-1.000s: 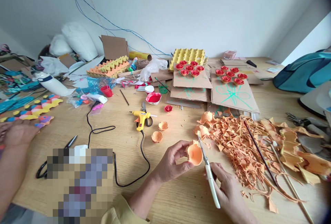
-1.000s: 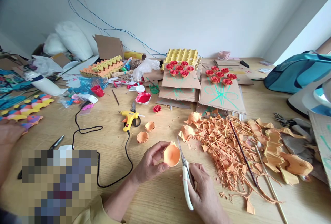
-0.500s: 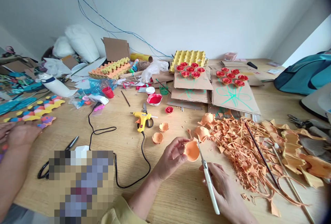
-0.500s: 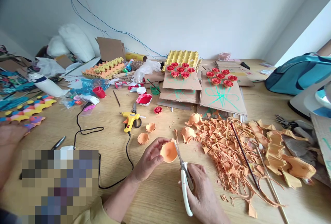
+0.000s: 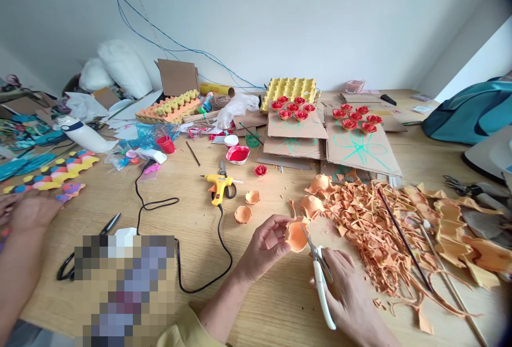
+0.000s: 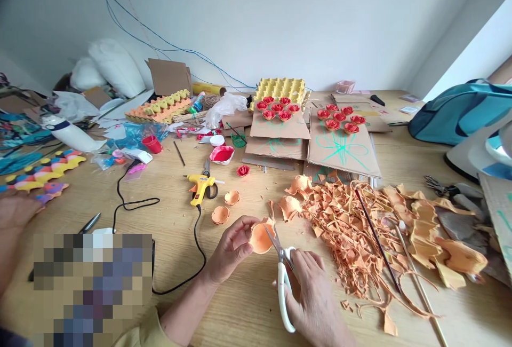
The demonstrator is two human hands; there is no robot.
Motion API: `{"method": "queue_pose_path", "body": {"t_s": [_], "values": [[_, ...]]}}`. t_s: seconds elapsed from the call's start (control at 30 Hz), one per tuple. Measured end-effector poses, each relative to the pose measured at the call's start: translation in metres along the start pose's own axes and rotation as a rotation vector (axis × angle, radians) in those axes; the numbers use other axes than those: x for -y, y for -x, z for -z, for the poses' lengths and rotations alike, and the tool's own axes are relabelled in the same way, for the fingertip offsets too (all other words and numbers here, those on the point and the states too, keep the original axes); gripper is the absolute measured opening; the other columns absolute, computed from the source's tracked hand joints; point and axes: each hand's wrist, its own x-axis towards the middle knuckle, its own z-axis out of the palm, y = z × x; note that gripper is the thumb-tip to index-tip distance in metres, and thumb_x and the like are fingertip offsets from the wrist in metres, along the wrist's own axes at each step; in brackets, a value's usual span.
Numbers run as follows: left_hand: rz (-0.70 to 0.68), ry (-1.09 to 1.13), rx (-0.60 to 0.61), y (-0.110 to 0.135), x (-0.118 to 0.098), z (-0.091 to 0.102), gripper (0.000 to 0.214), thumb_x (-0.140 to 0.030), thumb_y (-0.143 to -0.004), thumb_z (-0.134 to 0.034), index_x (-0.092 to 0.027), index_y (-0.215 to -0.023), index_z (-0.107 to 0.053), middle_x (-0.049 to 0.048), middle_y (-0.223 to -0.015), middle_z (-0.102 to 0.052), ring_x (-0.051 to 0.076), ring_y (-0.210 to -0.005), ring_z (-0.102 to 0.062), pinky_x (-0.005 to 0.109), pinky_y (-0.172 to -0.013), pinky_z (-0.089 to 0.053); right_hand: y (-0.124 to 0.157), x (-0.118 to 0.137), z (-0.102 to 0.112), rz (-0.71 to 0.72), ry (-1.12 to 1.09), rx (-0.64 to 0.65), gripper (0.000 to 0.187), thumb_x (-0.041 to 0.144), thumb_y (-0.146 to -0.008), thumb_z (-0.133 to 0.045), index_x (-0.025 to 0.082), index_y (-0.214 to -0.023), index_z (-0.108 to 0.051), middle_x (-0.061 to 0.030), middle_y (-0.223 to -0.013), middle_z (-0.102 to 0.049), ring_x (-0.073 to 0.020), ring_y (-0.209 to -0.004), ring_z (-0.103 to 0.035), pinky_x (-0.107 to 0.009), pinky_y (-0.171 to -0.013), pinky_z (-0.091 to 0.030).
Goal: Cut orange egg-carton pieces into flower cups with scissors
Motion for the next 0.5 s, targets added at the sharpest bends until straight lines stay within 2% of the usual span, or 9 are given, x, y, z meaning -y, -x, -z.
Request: {"method": "queue_pose_path", "body": {"t_s": [0.2, 0.37, 0.5], "values": [[0.000, 0.058, 0.051, -0.0013, 0.0042, -0.0010, 0.046, -0.041, -0.078, -0.076, -0.020, -0.115, -0.060, 0.0075, -0.109, -0.063, 0.020, -0.103, -0.058, 0.031, -0.091, -0.044, -0.0010, -0.0021, 0.0009, 0.070, 0.115, -0.082, 0.018, 0.035, -0.091, -0.055, 0.024, -0.103, -0.047, -0.0055, -0.090, -0.062, -0.0258, -0.085, -0.059, -0.046, -0.082, -0.046], [0.021, 0.089, 0.053, -0.0012, 0.0077, 0.0019, 0.047, -0.040, -0.077, -0.078, -0.019, -0.115, -0.059, 0.0086, -0.110, -0.063, 0.021, -0.104, -0.058, 0.031, -0.091, -0.043, -0.0027, -0.0008, 0.0022, 0.092, 0.102, -0.058, 0.010, 0.031, -0.094, -0.050, 0.024, -0.091, -0.044, 0.0004, -0.076, -0.054, -0.0209, -0.072, -0.055, -0.043, -0.079, -0.045], [0.033, 0.111, 0.040, -0.0009, 0.0097, 0.0041, 0.046, -0.041, -0.077, -0.078, -0.019, -0.114, -0.059, 0.0070, -0.106, -0.064, 0.019, -0.100, -0.057, 0.029, -0.086, -0.043, -0.0004, -0.0023, 0.0014, 0.101, 0.076, -0.058, 0.019, 0.029, -0.093, -0.052, 0.024, -0.081, -0.039, 0.0037, -0.070, -0.047, -0.0172, -0.064, -0.048, -0.042, -0.078, -0.042]]}}
